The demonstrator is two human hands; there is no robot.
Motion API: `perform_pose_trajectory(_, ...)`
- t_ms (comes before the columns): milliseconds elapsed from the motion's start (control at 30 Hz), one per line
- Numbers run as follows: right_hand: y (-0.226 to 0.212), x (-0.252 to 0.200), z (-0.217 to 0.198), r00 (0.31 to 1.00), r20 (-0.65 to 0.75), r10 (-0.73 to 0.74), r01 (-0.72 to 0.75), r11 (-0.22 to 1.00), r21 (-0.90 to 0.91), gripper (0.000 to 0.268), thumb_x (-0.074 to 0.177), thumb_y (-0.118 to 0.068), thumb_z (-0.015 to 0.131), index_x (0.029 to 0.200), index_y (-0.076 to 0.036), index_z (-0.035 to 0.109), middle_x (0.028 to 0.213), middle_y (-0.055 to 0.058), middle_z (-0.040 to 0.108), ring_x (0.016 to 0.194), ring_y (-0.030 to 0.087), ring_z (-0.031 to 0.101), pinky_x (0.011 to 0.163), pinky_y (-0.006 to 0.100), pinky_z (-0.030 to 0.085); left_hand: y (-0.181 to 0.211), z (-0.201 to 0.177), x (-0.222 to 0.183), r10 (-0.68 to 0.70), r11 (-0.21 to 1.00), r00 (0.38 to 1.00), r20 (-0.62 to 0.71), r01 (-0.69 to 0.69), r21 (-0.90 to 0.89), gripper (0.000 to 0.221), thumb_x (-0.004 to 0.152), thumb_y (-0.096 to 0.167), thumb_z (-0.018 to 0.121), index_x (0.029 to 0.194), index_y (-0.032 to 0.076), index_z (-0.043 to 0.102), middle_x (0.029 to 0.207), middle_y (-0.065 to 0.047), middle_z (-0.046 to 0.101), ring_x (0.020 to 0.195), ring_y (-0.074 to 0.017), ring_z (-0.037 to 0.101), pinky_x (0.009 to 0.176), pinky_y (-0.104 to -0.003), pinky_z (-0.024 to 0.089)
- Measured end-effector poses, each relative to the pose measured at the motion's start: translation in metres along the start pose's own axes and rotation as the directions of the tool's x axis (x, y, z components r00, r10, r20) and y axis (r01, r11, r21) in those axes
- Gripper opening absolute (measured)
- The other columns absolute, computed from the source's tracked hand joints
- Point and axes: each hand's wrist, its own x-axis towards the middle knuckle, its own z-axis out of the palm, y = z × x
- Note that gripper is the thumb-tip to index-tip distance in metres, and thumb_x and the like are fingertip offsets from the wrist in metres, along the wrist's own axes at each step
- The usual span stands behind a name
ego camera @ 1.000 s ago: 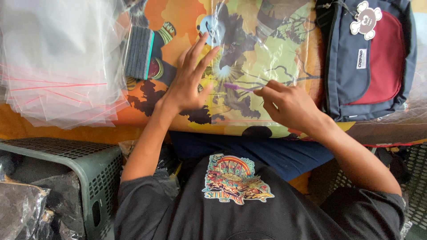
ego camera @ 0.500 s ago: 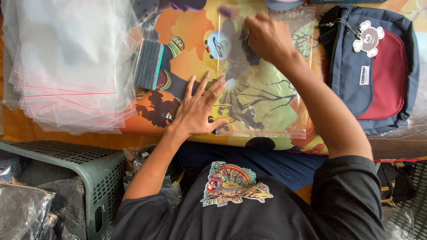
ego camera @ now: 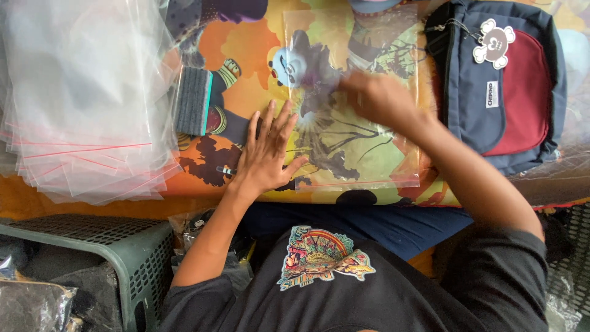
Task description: The person is packaging a small zippered pouch into a clear plastic sleeve at a packing station.
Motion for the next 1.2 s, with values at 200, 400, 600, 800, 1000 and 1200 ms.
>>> perform_pose_trajectory(200, 0.06, 0.045, 0.024, 0.955, -0.287, 0.072, -0.164, 0.935, -0.313, 0.029, 0.075, 0.021, 0.044, 0.094, 0.002, 0.057, 0.075, 0.013, 0.055, 0.046, 0.022, 0.042, 0.032, 0.034, 0.033, 0.003, -0.012, 0.005, -0.026, 0.999, 0.995, 0.099, 0.029, -0.036, 0.084, 0.101, 0.053, 0.057, 0.161, 0.014, 0.012, 0.169, -0.004, 0.023, 0.157, -0.0357, 0.012, 0.126, -0.062, 0.01)
perform_pose_trajectory(400, -0.004, -0.026, 0.052, 0.97, -0.227, -0.086, 0.065, 0.993, -0.097, 0.035, 0.085, -0.007, 0.057, 0.118, -0.015, 0.066, 0.09, 0.013, 0.063, 0.05, 0.042, 0.064, 0.043, 0.052, 0.051, 0.002, -0.008, 0.006, -0.033, 0.993, 0.999, 0.037, 0.037, -0.109, 0.081, 0.092, 0.058, 0.057, 0.155, 0.014, 0.03, 0.162, -0.009, 0.034, 0.152, -0.0408, 0.022, 0.12, -0.064, 0.012)
perform_pose_trajectory(600, 0.05, -0.026, 0.012, 0.969, -0.246, -0.024, -0.07, 0.928, -0.367, 0.043, 0.09, 0.013, 0.047, 0.122, -0.004, 0.071, 0.067, 0.002, 0.059, 0.047, 0.012, 0.048, 0.032, 0.027, 0.036, 0.007, -0.019, 0.009, 0.0, 1.0, 0.997, 0.075, 0.002, -0.017, 0.067, 0.095, 0.053, 0.057, 0.149, 0.015, 0.045, 0.162, -0.008, 0.032, 0.152, -0.0383, 0.023, 0.121, -0.064, 0.017)
perform_pose_trajectory(800, 0.063, -0.021, 0.035, 0.941, -0.266, 0.208, -0.338, 0.578, -0.743, 0.044, 0.093, -0.017, 0.06, 0.135, -0.006, 0.052, 0.112, 0.013, 0.069, 0.072, 0.011, 0.067, 0.036, 0.026, 0.042, 0.008, -0.02, 0.01, -0.005, 0.999, 0.996, 0.087, 0.008, -0.031, 0.067, 0.094, 0.052, 0.058, 0.148, 0.014, 0.045, 0.162, -0.009, 0.033, 0.152, -0.0382, 0.02, 0.121, -0.065, 0.015)
perform_pose_trajectory(1000, 0.006, -0.009, 0.038, 0.979, -0.196, -0.061, 0.035, 0.991, -0.13, 0.022, 0.099, 0.004, 0.054, 0.118, -0.001, 0.066, 0.091, 0.013, 0.069, 0.053, 0.009, 0.057, 0.029, 0.02, 0.044, 0.008, -0.019, 0.009, 0.006, 1.0, 0.997, 0.076, -0.005, -0.008, 0.068, 0.094, 0.052, 0.059, 0.148, 0.015, 0.045, 0.162, -0.009, 0.033, 0.152, -0.0395, 0.021, 0.12, -0.065, 0.016)
perform_pose_trajectory(1200, 0.063, 0.018, 0.037, 0.854, -0.441, 0.275, -0.344, 0.935, -0.083, 0.03, 0.078, 0.019, 0.043, 0.096, 0.004, 0.062, 0.076, 0.017, 0.062, 0.049, 0.031, 0.051, 0.035, 0.043, 0.042, 0.008, -0.019, 0.01, 0.002, 1.0, 0.997, 0.072, 0.0, -0.022, 0.066, 0.093, 0.053, 0.058, 0.147, 0.015, 0.047, 0.161, -0.008, 0.034, 0.152, -0.0387, 0.021, 0.121, -0.065, 0.015)
